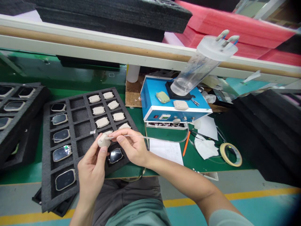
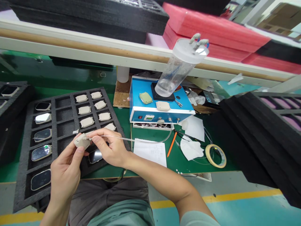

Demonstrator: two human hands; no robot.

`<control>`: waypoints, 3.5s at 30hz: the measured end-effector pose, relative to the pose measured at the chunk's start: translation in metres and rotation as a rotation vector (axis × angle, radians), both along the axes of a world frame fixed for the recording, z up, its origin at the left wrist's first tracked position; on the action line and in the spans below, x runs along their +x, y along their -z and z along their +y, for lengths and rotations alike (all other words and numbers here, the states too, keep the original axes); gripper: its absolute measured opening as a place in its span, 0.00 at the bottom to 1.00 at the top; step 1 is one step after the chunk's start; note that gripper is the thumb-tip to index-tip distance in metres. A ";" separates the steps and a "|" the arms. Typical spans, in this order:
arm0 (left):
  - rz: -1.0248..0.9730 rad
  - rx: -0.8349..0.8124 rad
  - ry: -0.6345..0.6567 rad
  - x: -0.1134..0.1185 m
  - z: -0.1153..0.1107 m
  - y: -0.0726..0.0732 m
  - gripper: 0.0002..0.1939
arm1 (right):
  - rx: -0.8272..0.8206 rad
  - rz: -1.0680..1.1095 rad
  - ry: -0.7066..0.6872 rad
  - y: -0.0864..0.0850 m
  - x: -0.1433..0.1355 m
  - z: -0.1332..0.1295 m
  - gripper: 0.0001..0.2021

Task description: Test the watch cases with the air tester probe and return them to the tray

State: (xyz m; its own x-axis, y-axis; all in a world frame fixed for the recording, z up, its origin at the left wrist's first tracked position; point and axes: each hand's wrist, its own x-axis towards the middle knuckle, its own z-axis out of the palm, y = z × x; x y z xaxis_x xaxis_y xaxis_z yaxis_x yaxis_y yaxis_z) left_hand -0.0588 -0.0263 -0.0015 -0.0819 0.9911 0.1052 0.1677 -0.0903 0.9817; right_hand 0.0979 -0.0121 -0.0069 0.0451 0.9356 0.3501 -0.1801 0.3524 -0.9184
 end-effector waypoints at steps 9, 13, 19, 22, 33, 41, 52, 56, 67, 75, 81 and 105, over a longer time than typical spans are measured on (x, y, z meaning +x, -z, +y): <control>0.007 0.007 -0.001 0.001 0.000 0.001 0.23 | -0.006 -0.007 0.003 -0.001 0.000 0.000 0.14; 0.023 0.005 -0.003 -0.001 -0.001 0.001 0.23 | 0.009 0.013 -0.005 0.000 0.000 -0.001 0.12; 0.004 0.004 0.004 0.001 0.001 0.003 0.24 | -0.011 -0.019 0.009 0.001 0.000 0.001 0.17; 0.018 0.008 -0.003 0.004 0.001 0.002 0.24 | -0.020 -0.024 -0.002 0.000 0.001 0.001 0.17; 0.823 0.144 0.199 -0.057 -0.026 -0.037 0.14 | -0.281 -0.067 0.172 -0.017 0.013 -0.006 0.26; 1.109 0.268 0.214 -0.043 -0.027 -0.027 0.11 | -0.392 -0.326 -0.031 -0.022 0.028 -0.009 0.15; 1.253 0.242 0.670 -0.006 -0.007 -0.045 0.11 | -0.347 -0.486 0.016 -0.023 0.035 -0.021 0.14; 1.145 0.219 0.636 -0.009 -0.010 -0.038 0.09 | -0.094 -0.790 0.032 -0.032 0.003 0.016 0.08; -0.709 -0.185 0.048 -0.044 -0.018 -0.024 0.19 | -0.135 -1.036 -0.041 -0.028 -0.042 0.068 0.03; -0.923 -0.335 0.157 -0.025 -0.006 -0.017 0.21 | -0.256 -0.300 0.032 -0.042 -0.015 0.001 0.16; -0.872 -0.267 0.190 -0.018 -0.002 -0.012 0.21 | -0.282 -0.270 -0.019 -0.045 -0.017 -0.013 0.14; -0.392 -0.086 0.184 -0.014 -0.011 0.009 0.23 | -0.451 -0.259 -0.197 -0.030 -0.022 0.005 0.27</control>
